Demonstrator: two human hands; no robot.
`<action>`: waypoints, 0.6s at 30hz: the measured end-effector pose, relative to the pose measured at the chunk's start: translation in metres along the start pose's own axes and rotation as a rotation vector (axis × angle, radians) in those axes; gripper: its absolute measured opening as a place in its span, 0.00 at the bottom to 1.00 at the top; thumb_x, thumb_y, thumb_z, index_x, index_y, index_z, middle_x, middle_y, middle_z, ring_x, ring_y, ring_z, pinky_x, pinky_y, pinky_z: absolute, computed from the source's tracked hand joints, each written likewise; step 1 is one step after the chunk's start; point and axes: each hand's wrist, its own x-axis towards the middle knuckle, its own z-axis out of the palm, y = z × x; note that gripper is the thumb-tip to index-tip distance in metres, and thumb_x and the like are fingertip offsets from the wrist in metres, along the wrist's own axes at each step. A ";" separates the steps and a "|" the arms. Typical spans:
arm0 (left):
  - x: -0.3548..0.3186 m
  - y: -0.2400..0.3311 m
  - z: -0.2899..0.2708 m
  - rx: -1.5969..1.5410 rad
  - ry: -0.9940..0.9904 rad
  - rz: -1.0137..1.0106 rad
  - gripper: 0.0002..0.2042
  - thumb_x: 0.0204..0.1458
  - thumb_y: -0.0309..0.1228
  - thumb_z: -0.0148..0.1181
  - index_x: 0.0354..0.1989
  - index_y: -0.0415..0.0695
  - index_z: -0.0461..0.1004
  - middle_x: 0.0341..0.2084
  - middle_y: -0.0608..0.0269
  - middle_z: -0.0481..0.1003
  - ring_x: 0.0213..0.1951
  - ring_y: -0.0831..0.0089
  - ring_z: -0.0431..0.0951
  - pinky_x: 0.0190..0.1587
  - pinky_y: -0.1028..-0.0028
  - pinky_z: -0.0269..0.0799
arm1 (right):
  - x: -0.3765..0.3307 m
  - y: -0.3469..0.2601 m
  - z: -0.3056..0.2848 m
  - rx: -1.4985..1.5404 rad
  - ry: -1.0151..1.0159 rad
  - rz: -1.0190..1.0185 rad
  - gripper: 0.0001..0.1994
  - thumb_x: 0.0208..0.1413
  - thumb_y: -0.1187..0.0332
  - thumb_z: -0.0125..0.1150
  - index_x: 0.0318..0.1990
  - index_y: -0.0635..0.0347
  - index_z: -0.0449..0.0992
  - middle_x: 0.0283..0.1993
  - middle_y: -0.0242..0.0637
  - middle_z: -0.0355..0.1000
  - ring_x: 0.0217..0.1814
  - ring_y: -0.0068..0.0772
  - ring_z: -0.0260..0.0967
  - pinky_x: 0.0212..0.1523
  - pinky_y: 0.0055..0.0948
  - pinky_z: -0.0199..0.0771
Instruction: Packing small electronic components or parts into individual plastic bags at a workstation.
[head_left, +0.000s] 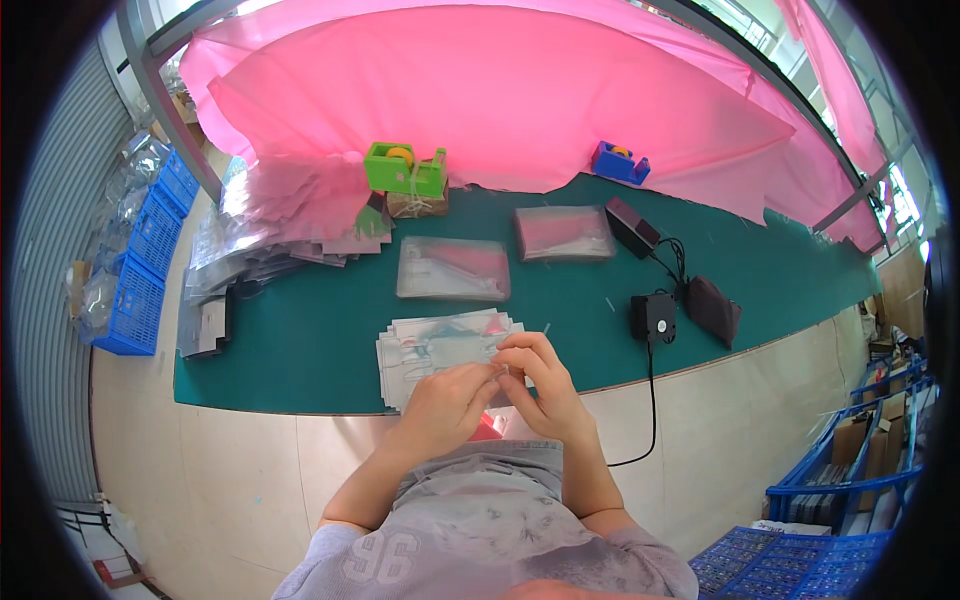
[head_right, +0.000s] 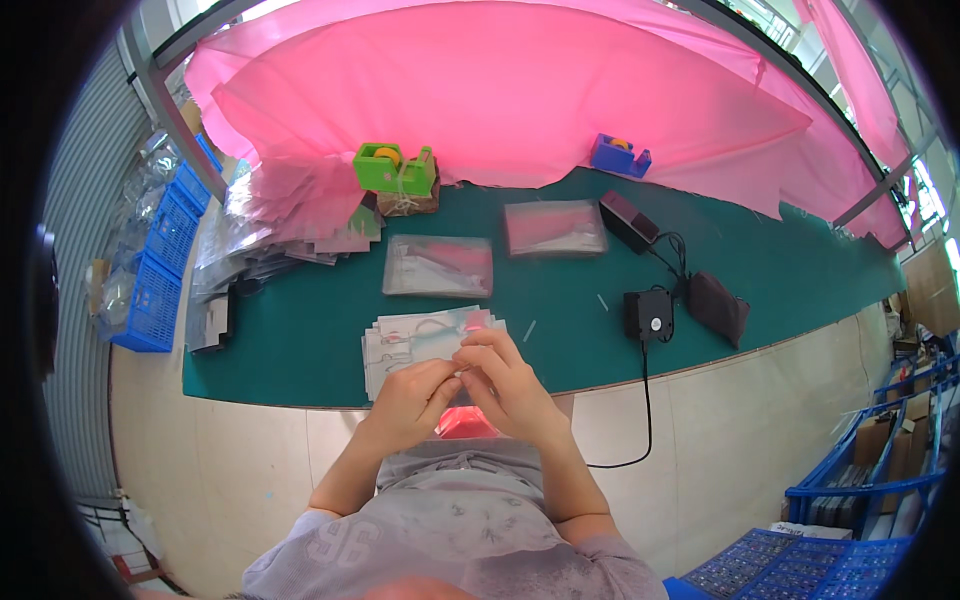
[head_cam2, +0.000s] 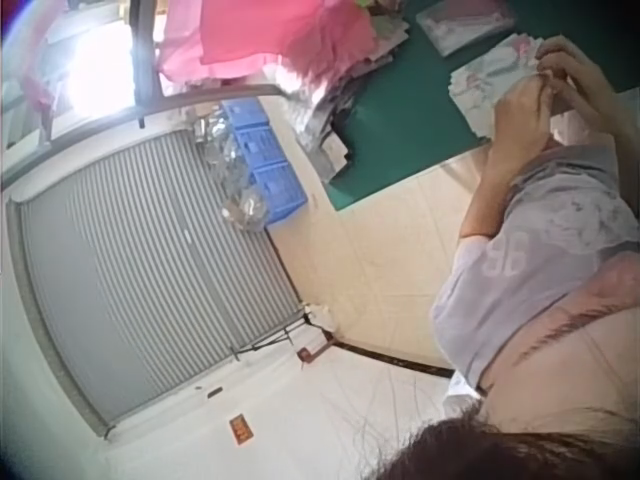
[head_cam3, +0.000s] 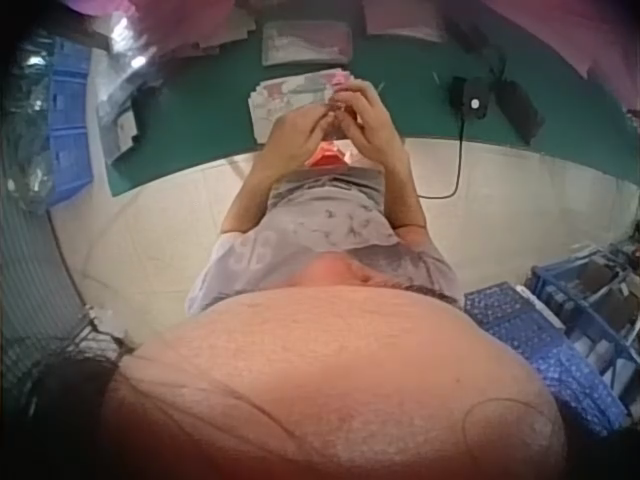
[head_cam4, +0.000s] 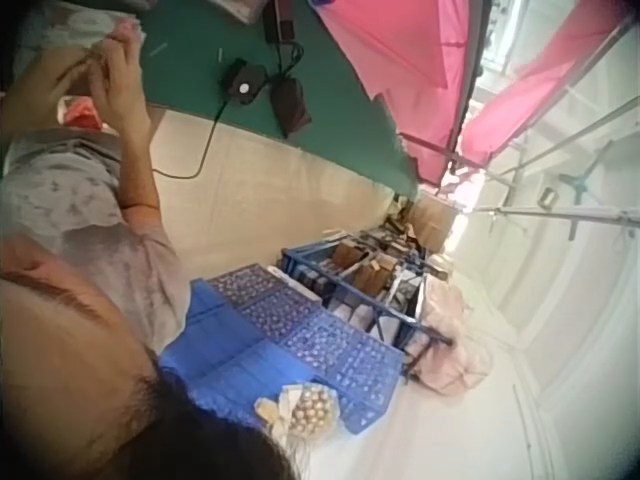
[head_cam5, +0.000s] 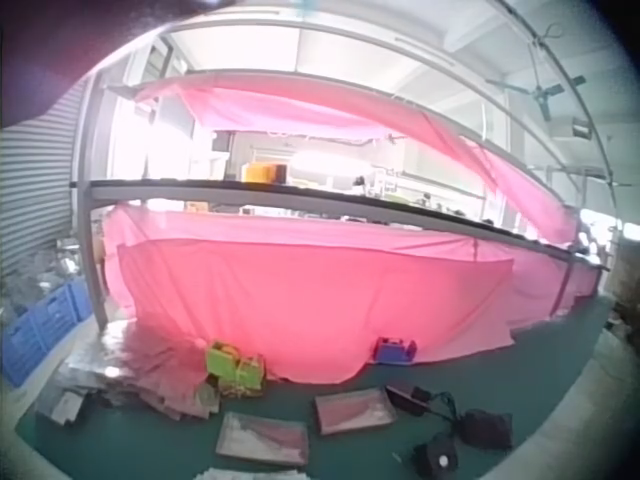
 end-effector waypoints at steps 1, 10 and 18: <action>0.000 0.001 -0.001 -0.001 -0.014 -0.011 0.08 0.58 0.27 0.53 0.39 0.36 0.74 0.30 0.48 0.75 0.33 0.49 0.76 0.36 0.60 0.71 | 0.000 -0.001 0.000 -0.004 -0.003 -0.004 0.11 0.52 0.84 0.57 0.43 0.65 0.72 0.50 0.41 0.64 0.30 0.23 0.62 0.33 0.23 0.66; 0.000 -0.005 0.002 -0.071 -0.044 -0.024 0.08 0.57 0.27 0.54 0.38 0.35 0.75 0.29 0.49 0.76 0.31 0.52 0.76 0.35 0.64 0.71 | -0.003 0.001 0.001 -0.037 -0.015 0.010 0.08 0.53 0.83 0.56 0.40 0.64 0.72 0.46 0.41 0.63 0.39 0.32 0.64 0.38 0.26 0.68; -0.007 -0.017 0.006 -0.037 0.005 -0.042 0.13 0.57 0.32 0.58 0.46 0.39 0.78 0.26 0.52 0.76 0.26 0.61 0.76 0.32 0.67 0.70 | -0.005 0.003 -0.010 -0.041 0.014 0.060 0.07 0.54 0.82 0.57 0.39 0.63 0.72 0.46 0.41 0.63 0.43 0.34 0.63 0.40 0.27 0.68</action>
